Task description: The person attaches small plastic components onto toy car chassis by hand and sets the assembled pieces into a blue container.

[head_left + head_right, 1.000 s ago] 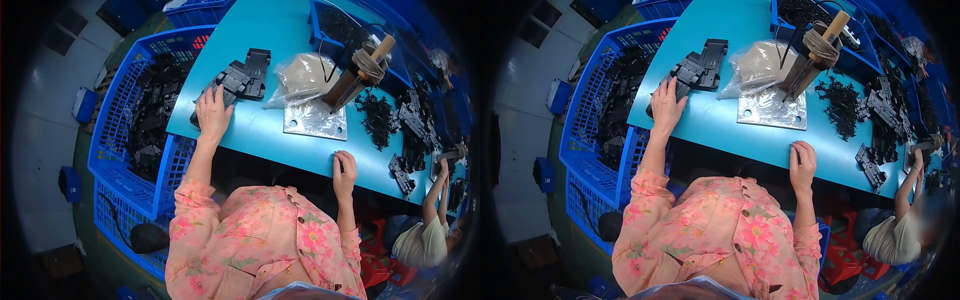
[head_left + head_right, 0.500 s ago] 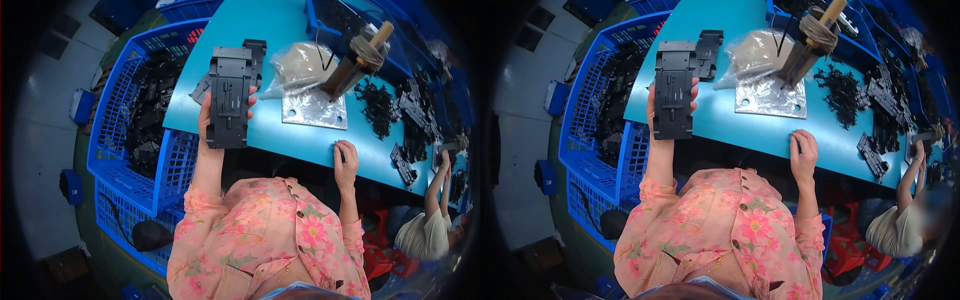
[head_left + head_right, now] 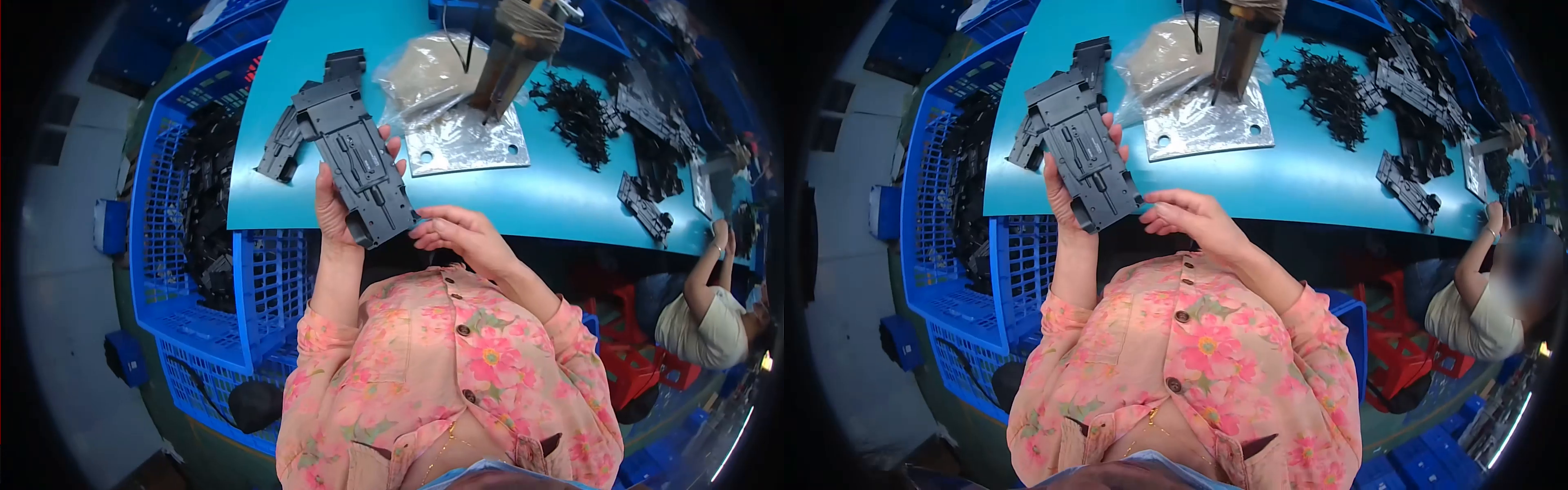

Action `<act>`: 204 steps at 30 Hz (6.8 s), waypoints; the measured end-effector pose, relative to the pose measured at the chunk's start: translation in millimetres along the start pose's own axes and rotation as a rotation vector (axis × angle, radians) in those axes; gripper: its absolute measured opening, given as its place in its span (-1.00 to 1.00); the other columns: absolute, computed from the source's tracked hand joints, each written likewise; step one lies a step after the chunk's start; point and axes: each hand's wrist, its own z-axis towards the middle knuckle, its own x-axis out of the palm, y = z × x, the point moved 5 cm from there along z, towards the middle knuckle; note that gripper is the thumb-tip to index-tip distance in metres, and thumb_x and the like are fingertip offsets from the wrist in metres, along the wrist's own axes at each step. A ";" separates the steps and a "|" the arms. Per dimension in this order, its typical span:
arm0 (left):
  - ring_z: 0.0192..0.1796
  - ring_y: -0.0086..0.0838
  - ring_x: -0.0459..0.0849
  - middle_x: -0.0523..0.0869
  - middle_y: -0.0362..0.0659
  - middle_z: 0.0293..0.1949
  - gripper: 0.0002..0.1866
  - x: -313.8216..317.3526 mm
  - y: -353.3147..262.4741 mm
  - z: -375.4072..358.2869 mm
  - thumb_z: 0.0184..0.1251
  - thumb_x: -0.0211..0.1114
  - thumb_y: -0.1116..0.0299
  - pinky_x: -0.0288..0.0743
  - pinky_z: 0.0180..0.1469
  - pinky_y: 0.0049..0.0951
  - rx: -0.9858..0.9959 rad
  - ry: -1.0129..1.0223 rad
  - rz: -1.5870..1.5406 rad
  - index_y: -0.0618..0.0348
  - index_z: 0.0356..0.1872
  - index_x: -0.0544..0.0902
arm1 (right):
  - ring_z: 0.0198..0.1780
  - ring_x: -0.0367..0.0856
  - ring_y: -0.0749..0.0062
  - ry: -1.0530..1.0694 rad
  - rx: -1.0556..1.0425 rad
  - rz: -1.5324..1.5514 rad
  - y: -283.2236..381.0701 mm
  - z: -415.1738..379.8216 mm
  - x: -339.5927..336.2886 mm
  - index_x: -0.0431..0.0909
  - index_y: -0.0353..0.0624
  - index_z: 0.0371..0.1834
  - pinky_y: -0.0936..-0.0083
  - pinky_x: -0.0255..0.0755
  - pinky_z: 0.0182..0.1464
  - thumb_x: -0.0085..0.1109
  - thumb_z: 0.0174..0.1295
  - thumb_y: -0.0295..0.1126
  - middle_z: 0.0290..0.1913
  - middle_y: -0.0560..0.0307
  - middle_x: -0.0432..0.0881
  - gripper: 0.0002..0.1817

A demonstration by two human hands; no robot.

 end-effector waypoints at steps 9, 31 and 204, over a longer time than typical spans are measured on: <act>0.33 -0.13 0.19 0.23 0.03 0.26 -0.15 -2.6 21.3 0.1 0.03 0.37 0.12 0.25 0.29 -0.08 0.060 -0.013 0.190 0.22 0.29 0.12 | -0.17 0.59 0.42 -0.008 0.127 0.387 -7.5 6.4 -0.5 0.42 -0.28 -0.08 0.51 0.48 -0.07 -0.01 0.30 -0.28 -0.18 0.05 0.57 -0.72; 0.11 0.14 0.43 0.32 0.22 0.15 -0.15 15.2 88.6 -9.4 0.00 0.29 0.26 0.58 -0.14 0.02 -0.761 0.048 0.372 0.24 0.31 0.03 | -0.31 0.46 0.66 -0.220 -0.284 -0.521 58.1 -6.7 -79.8 0.54 -0.32 -0.19 0.59 0.37 -0.23 0.10 0.20 -0.28 -0.40 0.20 0.59 -0.70; -0.07 0.27 0.48 0.22 0.60 0.07 -0.13 39.5 88.2 -16.0 0.10 0.26 0.27 0.50 -0.13 -0.12 0.144 0.088 2.386 0.36 0.32 -0.08 | -0.08 0.44 0.60 -0.177 -0.265 0.277 26.3 5.5 -30.1 0.39 -0.33 0.10 0.64 0.34 -0.03 0.03 0.28 -0.30 -0.04 0.15 0.51 -0.60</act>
